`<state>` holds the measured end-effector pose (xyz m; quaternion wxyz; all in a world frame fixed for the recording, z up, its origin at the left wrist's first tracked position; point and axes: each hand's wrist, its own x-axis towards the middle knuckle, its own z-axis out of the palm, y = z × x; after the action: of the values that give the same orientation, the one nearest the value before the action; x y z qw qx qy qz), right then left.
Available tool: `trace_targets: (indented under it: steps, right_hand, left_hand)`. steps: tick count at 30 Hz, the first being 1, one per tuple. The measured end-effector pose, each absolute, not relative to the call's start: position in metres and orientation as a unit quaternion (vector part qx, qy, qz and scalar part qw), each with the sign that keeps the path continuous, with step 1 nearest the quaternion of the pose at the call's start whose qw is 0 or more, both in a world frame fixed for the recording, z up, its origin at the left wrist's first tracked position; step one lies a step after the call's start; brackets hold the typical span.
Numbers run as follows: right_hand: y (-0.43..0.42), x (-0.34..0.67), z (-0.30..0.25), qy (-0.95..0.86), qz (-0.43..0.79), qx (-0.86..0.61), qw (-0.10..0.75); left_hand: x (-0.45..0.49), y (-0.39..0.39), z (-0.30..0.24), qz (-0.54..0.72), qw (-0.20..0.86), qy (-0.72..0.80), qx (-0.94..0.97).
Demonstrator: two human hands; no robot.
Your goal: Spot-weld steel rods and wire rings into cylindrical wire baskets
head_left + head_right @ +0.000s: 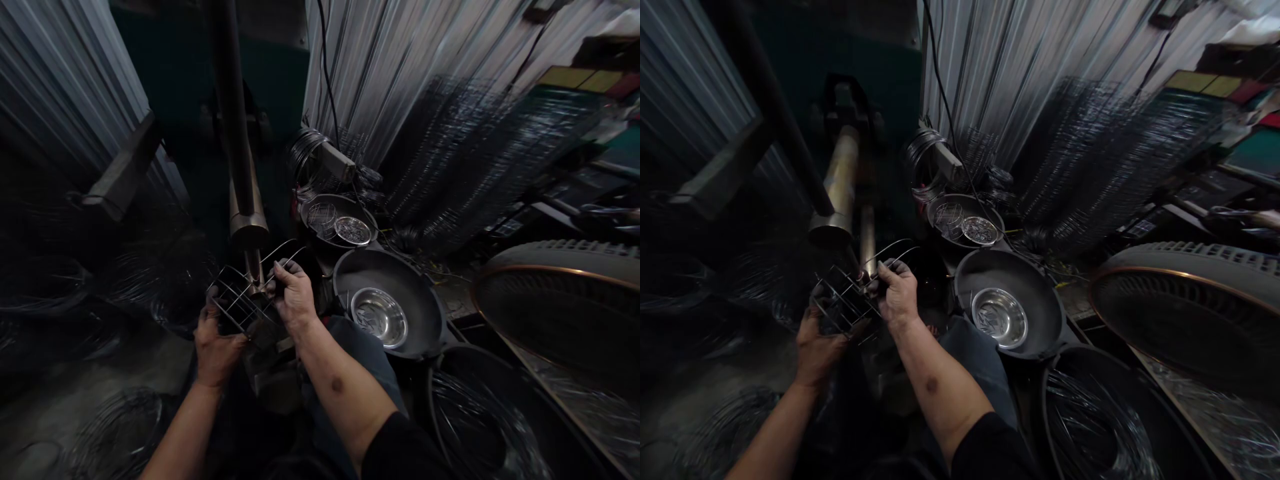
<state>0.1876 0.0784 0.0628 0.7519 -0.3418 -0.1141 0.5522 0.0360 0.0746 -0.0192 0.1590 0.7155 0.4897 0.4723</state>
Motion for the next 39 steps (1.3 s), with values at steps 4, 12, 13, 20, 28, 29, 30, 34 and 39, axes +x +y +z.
trace_targets:
  steps: [4, 12, 13, 20, 28, 29, 30, 34, 39]
  right_hand:
    - [0.084, 0.188, 0.064, -0.122, 0.554, -0.335, 0.753]
    - [0.096, 0.187, 0.062, -0.117, 0.553, -0.337, 0.753]
    - [0.097, 0.187, 0.062, -0.116, 0.553, -0.336, 0.753]
    - [0.102, 0.188, 0.061, -0.112, 0.550, -0.341, 0.754]
    - [0.104, 0.188, 0.061, -0.108, 0.545, -0.343, 0.758]
    - [0.104, 0.188, 0.061, -0.108, 0.544, -0.343, 0.758]
    - [0.104, 0.188, 0.062, -0.109, 0.544, -0.343, 0.758]
    - [0.104, 0.189, 0.065, -0.117, 0.553, -0.338, 0.752]
    - [0.106, 0.189, 0.066, -0.112, 0.564, -0.332, 0.748]
  left_hand:
    - [0.036, 0.081, -0.018, 0.464, 0.154, 0.508, 0.709]
    - [0.038, 0.085, -0.014, 0.466, 0.186, 0.530, 0.683]
    - [0.038, 0.086, -0.014, 0.462, 0.186, 0.534, 0.683]
    - [0.042, 0.086, -0.010, 0.467, 0.175, 0.533, 0.683]
    - [0.043, 0.084, -0.002, 0.458, 0.199, 0.544, 0.674]
    - [0.043, 0.084, -0.002, 0.453, 0.207, 0.548, 0.672]
    - [0.043, 0.083, -0.002, 0.448, 0.215, 0.551, 0.670]
    - [0.043, 0.083, -0.003, 0.451, 0.231, 0.553, 0.662]
    - [0.042, 0.083, -0.009, 0.462, 0.234, 0.534, 0.668]
